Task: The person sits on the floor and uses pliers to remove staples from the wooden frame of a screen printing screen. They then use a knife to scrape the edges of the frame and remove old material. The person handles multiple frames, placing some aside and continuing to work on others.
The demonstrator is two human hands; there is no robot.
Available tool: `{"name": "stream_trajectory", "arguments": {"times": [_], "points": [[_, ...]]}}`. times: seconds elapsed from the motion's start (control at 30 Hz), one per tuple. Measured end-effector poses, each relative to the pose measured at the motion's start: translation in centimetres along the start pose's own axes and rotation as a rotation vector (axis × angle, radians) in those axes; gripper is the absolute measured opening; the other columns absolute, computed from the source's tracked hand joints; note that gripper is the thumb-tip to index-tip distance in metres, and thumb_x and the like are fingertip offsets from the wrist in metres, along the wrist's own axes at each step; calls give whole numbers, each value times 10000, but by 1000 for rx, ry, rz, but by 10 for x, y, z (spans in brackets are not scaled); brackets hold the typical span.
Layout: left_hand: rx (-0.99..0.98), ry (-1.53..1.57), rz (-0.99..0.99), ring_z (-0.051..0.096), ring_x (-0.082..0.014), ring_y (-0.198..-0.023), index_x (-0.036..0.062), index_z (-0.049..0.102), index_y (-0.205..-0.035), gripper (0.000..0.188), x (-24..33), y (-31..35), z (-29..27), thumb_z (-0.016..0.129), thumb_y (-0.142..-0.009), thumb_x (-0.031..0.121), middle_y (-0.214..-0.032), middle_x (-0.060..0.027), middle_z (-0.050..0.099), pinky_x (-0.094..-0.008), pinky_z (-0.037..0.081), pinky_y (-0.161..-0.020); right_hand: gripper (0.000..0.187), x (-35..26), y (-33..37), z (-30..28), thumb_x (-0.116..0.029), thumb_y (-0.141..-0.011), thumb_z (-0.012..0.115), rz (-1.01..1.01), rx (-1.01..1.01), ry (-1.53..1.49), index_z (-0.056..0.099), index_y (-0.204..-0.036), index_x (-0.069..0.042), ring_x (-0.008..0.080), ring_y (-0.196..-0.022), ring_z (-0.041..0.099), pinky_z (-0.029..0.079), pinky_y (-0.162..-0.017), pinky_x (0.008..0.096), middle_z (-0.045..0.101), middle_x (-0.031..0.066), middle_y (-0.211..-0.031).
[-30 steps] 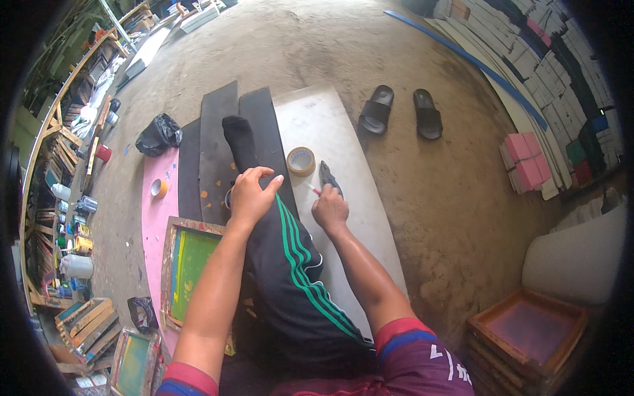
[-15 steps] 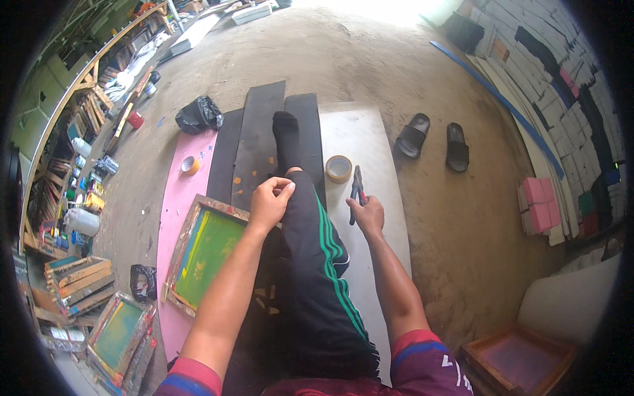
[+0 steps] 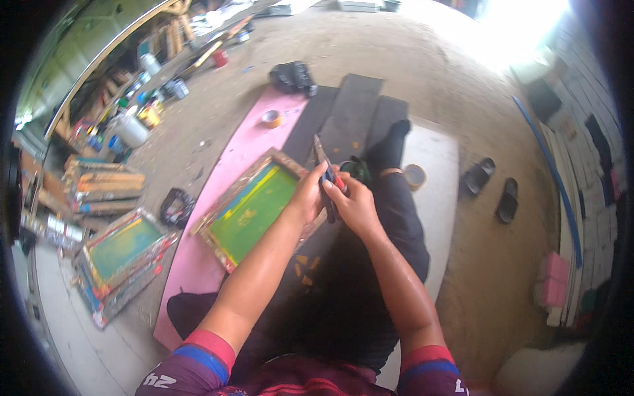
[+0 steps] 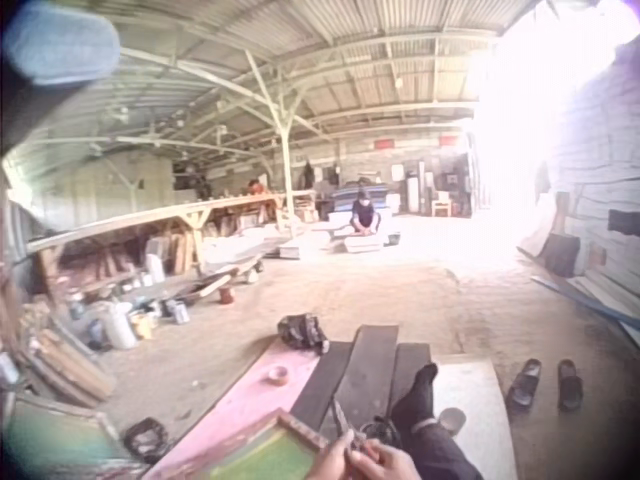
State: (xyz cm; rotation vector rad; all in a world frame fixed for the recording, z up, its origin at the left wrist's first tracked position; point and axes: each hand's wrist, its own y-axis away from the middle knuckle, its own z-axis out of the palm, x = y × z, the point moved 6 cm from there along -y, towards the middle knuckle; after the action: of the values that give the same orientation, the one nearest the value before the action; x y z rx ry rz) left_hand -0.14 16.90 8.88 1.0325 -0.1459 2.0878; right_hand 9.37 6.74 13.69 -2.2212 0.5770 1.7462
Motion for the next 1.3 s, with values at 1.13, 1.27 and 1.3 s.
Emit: {"name": "stream_trajectory", "arguments": {"times": [1.13,1.27,1.3], "points": [[1193,-987,164,688,-399,-761,-16,623,-875,459,38,280,-383,897,-865,351,-813,-202,707,-504,534,-747,486,168,-21,175,-301,-867,791,-38,11,584,739,-1297,-82,440,-911,754,576,-837,523,756,249,-922],[1108,-792,67,682,-237,-682,8,623,-895,417,12,273,-405,894,-868,323,-747,-92,670,-436,536,-654,457,180,-27,175,-340,-915,796,50,-109,558,718,-1280,-75,427,-962,756,578,-846,498,760,247,-956],[1077,-713,52,667,-213,-652,15,624,-904,406,5,270,-403,893,-874,318,-744,-82,663,-411,527,-621,465,177,-26,178,-358,-928,801,16,-116,569,712,-1287,-76,422,-970,760,581,-849,491,761,246,-956]]}}
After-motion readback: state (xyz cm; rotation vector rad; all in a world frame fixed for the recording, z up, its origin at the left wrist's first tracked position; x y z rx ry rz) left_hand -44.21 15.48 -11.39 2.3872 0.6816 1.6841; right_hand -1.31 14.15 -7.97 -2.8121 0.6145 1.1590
